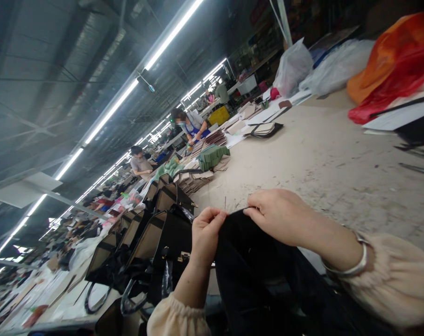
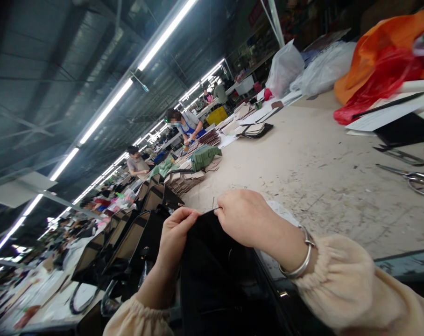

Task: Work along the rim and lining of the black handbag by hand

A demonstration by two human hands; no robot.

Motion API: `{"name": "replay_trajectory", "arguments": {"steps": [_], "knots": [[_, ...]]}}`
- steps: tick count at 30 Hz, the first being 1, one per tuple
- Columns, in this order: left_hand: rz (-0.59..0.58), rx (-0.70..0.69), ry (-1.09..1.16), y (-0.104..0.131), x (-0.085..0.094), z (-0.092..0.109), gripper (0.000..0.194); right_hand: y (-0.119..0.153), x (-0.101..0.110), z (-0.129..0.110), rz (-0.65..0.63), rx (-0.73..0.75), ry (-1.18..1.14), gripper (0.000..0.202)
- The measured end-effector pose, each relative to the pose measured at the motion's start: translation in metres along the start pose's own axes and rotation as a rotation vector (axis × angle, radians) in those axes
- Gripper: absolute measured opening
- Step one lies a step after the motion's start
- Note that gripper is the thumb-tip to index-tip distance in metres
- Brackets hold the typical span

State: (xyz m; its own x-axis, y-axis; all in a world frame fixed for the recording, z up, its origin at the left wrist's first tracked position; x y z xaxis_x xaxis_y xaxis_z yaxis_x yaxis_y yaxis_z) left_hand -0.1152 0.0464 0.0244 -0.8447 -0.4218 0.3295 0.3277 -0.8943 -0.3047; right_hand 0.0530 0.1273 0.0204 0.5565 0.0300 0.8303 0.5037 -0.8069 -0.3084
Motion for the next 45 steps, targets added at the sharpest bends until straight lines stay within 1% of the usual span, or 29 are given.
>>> {"name": "replay_trajectory", "arguments": {"steps": [2, 5, 7, 8, 9, 10, 12, 14, 15, 18, 20, 23, 25, 27, 29, 30, 32, 33, 37, 41, 43, 45], "knots": [[0.041, 0.039, 0.111, 0.000, 0.002, -0.004, 0.023, 0.000, 0.001, 0.000, -0.004, 0.000, 0.002, 0.028], [0.134, 0.076, 0.268, -0.003, 0.011, -0.011, 0.030, 0.000, 0.001, 0.001, 0.004, 0.003, 0.000, 0.027], [0.201, 0.071, 0.307, -0.005, 0.021, -0.014, 0.031, 0.001, 0.000, 0.001, 0.012, 0.002, -0.007, 0.026], [0.216, 0.062, 0.298, -0.005, 0.025, -0.014, 0.031, 0.001, 0.000, 0.001, 0.016, -0.003, -0.010, 0.026], [0.207, 0.059, 0.276, -0.004, 0.028, -0.013, 0.031, 0.001, -0.001, 0.001, 0.016, -0.006, -0.014, 0.027], [0.171, 0.066, 0.246, -0.002, 0.030, -0.011, 0.033, 0.001, -0.001, 0.001, 0.017, -0.009, -0.017, 0.026], [0.058, 0.092, 0.153, 0.003, 0.031, -0.006, 0.036, 0.001, -0.001, 0.001, 0.014, -0.008, -0.023, 0.026], [-0.047, 0.093, -0.006, 0.007, 0.028, -0.002, 0.036, 0.001, -0.001, 0.000, 0.010, 0.001, -0.030, 0.026], [-0.081, 0.076, -0.101, 0.008, 0.026, 0.000, 0.033, 0.001, -0.001, 0.000, 0.010, 0.002, -0.032, 0.026], [-0.119, -0.004, -0.329, 0.008, 0.020, 0.000, 0.021, 0.001, 0.000, -0.001, 0.011, -0.003, -0.031, 0.026], [-0.124, -0.033, -0.397, 0.005, 0.019, -0.002, 0.016, 0.001, -0.001, -0.001, 0.014, -0.002, -0.033, 0.025], [-0.144, -0.044, -0.435, -0.001, 0.020, -0.004, 0.011, 0.000, -0.002, -0.001, 0.020, -0.002, -0.041, 0.026], [-0.191, -0.038, -0.474, -0.005, 0.021, -0.003, 0.011, 0.000, -0.003, 0.000, 0.020, -0.005, -0.045, 0.026], [-0.256, -0.029, -0.565, -0.007, 0.020, 0.000, 0.012, -0.001, -0.003, 0.000, 0.017, -0.009, -0.049, 0.025], [-0.314, -0.055, -0.631, -0.009, 0.017, 0.005, 0.007, -0.001, -0.002, 0.001, 0.004, -0.014, -0.053, 0.025], [-0.331, -0.087, -0.633, -0.009, 0.014, 0.008, 0.006, -0.001, -0.001, 0.001, -0.004, -0.017, -0.056, 0.025], [-0.357, -0.154, -0.580, -0.009, 0.006, 0.012, 0.015, 0.000, -0.001, 0.003, -0.022, -0.019, -0.063, 0.023], [-0.367, -0.178, -0.552, -0.008, 0.002, 0.014, 0.015, 0.000, 0.000, 0.004, -0.029, -0.016, -0.068, 0.022], [-0.374, -0.206, -0.517, -0.009, -0.010, 0.016, 0.014, 0.000, 0.003, 0.012, -0.072, -0.002, -0.106, 0.019], [-0.334, -0.266, -0.549, -0.009, -0.011, 0.015, 0.012, -0.002, 0.010, 0.025, -0.184, 0.059, -0.220, 0.032], [-0.332, -0.270, -0.568, -0.009, -0.009, 0.013, 0.013, -0.003, 0.014, 0.029, -0.258, 0.091, -0.286, 0.039], [-0.333, -0.260, -0.573, -0.010, -0.007, 0.011, 0.014, -0.003, 0.017, 0.031, -0.309, 0.123, -0.314, 0.042]]}}
Point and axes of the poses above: each hand's wrist, its own y-axis away from the middle knuckle, its own x-axis out of the back of the hand, z = x × y, the point moved 1 cm from there along -y, towards the middle knuckle, and after that the axes turned 10 degrees about -x, right-handed, at the moved point
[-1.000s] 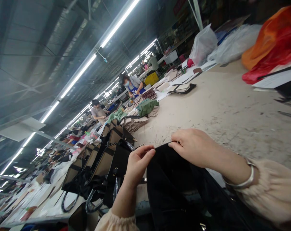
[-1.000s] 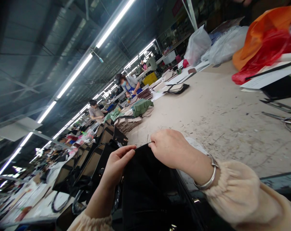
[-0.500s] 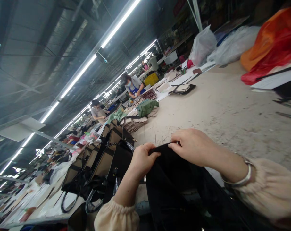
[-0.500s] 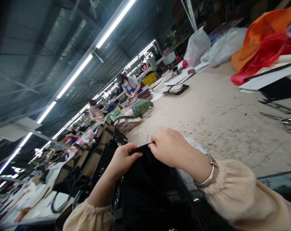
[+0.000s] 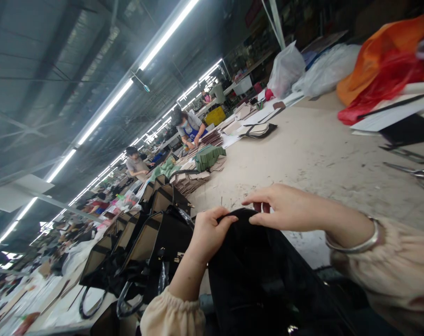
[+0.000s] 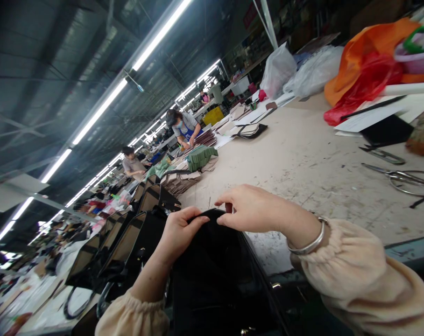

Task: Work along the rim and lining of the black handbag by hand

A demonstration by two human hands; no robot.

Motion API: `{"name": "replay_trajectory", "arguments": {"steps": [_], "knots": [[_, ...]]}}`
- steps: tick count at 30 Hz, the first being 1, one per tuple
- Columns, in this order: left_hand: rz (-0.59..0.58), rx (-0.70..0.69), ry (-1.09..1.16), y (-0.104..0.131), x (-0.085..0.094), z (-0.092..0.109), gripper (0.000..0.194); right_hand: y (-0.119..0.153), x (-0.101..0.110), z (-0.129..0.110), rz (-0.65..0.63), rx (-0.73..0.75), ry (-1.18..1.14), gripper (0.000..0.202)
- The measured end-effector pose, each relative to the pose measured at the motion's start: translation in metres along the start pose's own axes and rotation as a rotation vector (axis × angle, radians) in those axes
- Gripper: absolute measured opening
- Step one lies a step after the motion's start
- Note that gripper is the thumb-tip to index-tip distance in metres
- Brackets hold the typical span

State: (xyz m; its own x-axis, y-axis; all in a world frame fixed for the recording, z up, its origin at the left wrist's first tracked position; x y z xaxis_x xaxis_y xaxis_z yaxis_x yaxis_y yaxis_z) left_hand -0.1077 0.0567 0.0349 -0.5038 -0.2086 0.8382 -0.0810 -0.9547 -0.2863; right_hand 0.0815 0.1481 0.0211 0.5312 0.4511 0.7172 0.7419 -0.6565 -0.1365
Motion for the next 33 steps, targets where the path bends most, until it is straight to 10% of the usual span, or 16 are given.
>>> {"name": "replay_trajectory", "arguments": {"steps": [18, 28, 33], "knots": [[-0.187, 0.024, -0.038, -0.003, 0.003, -0.010, 0.035, -0.005, -0.007, 0.008, 0.028, 0.010, -0.077, 0.051], [0.473, 0.375, 0.383, 0.077, 0.048, -0.030, 0.052, -0.002, -0.021, 0.072, 0.248, -0.351, -0.552, 0.055], [0.654, 0.514, 0.203, 0.133, 0.061, -0.003, 0.035, 0.020, -0.032, 0.072, 0.143, -0.382, -0.829, 0.066]]}}
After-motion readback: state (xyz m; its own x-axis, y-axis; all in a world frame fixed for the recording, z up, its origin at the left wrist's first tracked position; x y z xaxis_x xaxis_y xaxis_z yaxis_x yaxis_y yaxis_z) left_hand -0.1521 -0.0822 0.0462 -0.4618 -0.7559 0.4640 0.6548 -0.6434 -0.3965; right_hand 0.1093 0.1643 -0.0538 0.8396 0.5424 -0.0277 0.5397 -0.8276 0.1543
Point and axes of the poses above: each hand's wrist, its own y-axis away from the middle knuckle, its own x-axis out of the back of the hand, z = x × y, the point moved 1 cm from there along -y, towards the middle knuckle, and after that the axes turned 10 degrees about -x, right-handed, at the moved point
